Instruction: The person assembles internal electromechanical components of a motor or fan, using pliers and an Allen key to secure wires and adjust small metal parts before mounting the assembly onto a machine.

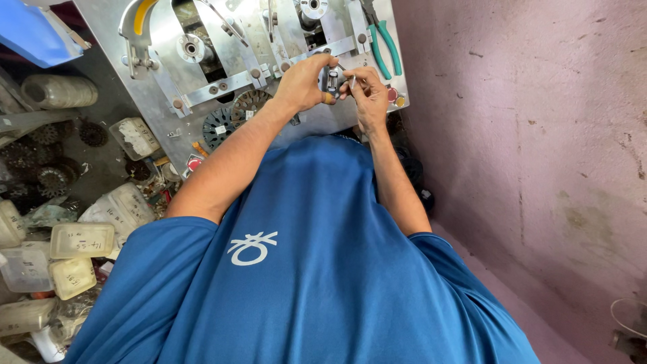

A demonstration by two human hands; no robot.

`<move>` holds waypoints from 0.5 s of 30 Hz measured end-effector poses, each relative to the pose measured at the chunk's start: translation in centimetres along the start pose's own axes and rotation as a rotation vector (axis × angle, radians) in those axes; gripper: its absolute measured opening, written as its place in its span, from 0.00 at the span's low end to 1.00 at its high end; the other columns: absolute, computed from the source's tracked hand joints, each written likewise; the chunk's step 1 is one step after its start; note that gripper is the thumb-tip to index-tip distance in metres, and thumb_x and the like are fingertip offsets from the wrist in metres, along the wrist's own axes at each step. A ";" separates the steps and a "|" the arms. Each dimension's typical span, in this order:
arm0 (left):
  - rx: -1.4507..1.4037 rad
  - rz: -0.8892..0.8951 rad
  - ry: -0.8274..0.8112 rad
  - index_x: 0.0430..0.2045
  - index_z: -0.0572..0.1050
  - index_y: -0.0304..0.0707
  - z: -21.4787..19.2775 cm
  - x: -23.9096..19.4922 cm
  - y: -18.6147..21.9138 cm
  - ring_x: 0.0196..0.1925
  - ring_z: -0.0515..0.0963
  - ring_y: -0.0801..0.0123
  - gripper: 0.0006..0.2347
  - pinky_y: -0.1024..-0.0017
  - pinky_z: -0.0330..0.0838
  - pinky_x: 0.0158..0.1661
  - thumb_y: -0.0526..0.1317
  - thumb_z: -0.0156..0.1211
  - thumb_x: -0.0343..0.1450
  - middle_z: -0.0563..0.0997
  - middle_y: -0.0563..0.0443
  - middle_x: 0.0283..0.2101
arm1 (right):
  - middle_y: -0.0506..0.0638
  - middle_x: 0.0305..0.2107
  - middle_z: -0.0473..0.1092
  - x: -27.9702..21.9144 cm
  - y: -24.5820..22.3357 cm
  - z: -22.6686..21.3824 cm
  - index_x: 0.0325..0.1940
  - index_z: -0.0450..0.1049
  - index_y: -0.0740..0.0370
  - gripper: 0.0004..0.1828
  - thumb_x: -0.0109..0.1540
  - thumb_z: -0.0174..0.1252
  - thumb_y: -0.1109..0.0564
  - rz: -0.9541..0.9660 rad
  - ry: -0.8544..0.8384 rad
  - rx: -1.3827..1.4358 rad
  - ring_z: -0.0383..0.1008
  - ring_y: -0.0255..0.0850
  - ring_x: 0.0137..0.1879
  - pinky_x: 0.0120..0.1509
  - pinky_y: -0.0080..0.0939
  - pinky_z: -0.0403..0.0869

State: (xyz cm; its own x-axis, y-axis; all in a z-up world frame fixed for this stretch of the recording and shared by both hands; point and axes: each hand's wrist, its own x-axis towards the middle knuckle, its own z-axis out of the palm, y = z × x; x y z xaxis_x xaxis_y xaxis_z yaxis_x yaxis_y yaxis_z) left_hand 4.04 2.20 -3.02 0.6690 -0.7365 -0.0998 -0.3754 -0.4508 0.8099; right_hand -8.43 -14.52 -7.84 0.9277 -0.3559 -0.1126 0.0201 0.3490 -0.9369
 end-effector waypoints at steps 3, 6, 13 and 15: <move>-0.002 -0.017 -0.005 0.52 0.74 0.38 -0.1 -0.1 0.0 0.55 0.79 0.51 0.34 0.59 0.74 0.51 0.41 0.84 0.51 0.80 0.46 0.53 | 0.55 0.47 0.70 0.1 -1.4 1.2 0.60 0.69 0.65 0.19 0.65 0.61 0.68 0.046 -0.006 0.115 0.77 0.37 0.45 0.50 0.39 0.81; -0.005 0.004 -0.003 0.52 0.74 0.38 -0.2 -0.1 0.1 0.55 0.78 0.50 0.34 0.59 0.73 0.51 0.42 0.84 0.51 0.80 0.46 0.53 | 0.53 0.44 0.71 0.2 -1.7 1.7 0.59 0.65 0.61 0.27 0.59 0.68 0.71 -0.022 0.027 0.081 0.75 0.34 0.42 0.47 0.37 0.79; 0.008 -0.015 -0.018 0.53 0.74 0.39 -0.1 0.1 -0.1 0.55 0.78 0.49 0.34 0.59 0.73 0.51 0.41 0.84 0.51 0.80 0.45 0.54 | 0.54 0.37 0.75 1.0 1.8 0.4 0.45 0.73 0.67 0.15 0.61 0.73 0.69 -0.031 0.229 -0.037 0.71 0.33 0.36 0.39 0.32 0.71; 0.005 -0.011 -0.013 0.53 0.74 0.39 0.1 0.0 -0.3 0.56 0.78 0.50 0.34 0.59 0.73 0.51 0.41 0.84 0.51 0.80 0.45 0.54 | 0.52 0.41 0.73 1.0 1.9 0.3 0.44 0.76 0.69 0.11 0.62 0.72 0.69 -0.071 0.214 -0.105 0.71 0.32 0.36 0.37 0.31 0.70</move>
State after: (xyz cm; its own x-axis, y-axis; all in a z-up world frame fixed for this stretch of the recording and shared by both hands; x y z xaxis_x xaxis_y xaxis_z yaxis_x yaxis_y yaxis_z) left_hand 4.10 2.28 -3.29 0.6646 -0.7380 -0.1167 -0.3713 -0.4618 0.8055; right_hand -7.39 -13.95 -9.66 0.8250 -0.5557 -0.1027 0.0328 0.2284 -0.9730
